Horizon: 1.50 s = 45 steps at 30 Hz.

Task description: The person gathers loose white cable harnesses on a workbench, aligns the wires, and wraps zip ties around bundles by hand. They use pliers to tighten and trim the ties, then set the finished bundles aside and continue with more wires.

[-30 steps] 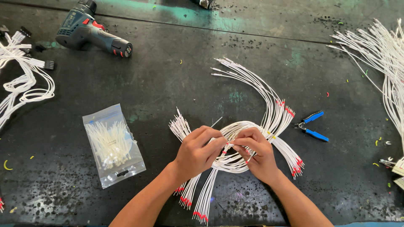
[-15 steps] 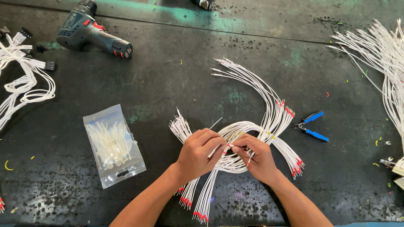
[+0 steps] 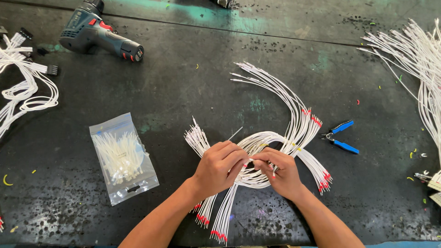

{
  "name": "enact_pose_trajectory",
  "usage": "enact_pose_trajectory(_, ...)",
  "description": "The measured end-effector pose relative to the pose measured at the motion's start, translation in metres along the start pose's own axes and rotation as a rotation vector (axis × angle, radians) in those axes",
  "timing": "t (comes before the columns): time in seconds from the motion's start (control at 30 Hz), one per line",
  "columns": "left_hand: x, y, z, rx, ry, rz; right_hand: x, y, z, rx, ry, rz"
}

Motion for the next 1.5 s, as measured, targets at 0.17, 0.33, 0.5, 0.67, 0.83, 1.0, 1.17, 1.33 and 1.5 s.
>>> enact_pose_trajectory(0.17,-0.002,0.005,-0.001,-0.041,-0.025,0.049,0.002,0.006,0.003,0.062,0.068,-0.004)
enact_pose_trajectory(0.33,-0.003,0.008,-0.005,-0.077,-0.022,0.114,0.003,0.008,0.002,0.014,0.008,0.011)
enact_pose_trajectory(0.5,-0.003,0.008,-0.006,-0.065,-0.024,0.097,0.002,0.005,0.002,-0.028,0.000,0.011)
enact_pose_trajectory(0.67,-0.003,0.008,-0.005,-0.047,-0.017,0.069,0.002,0.004,0.000,-0.064,0.001,0.035)
enact_pose_trajectory(0.83,-0.002,0.008,-0.003,-0.034,-0.011,0.073,0.003,0.007,0.000,-0.065,0.010,0.047)
enact_pose_trajectory(1.0,0.001,-0.004,0.004,0.030,-0.056,-0.010,0.005,0.008,-0.004,-0.107,0.039,0.028)
enact_pose_trajectory(1.17,0.003,-0.019,-0.001,0.032,0.004,-0.149,0.005,0.006,-0.006,-0.128,0.051,-0.021)
enact_pose_trajectory(1.33,0.001,-0.020,-0.010,0.032,0.049,-0.166,0.005,0.008,-0.008,-0.156,0.072,0.008)
enact_pose_trajectory(1.5,-0.002,-0.011,-0.012,0.037,0.081,-0.114,0.004,0.005,-0.010,-0.110,0.098,-0.069)
Point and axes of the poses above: each hand's wrist, its own x-axis towards the middle knuckle, its own z-axis out of the back of the hand, y = z × x, the point moved 6 cm from there along x, towards the middle knuckle, and after that the axes turned 10 degrees about -z, right-handed, at the moved point
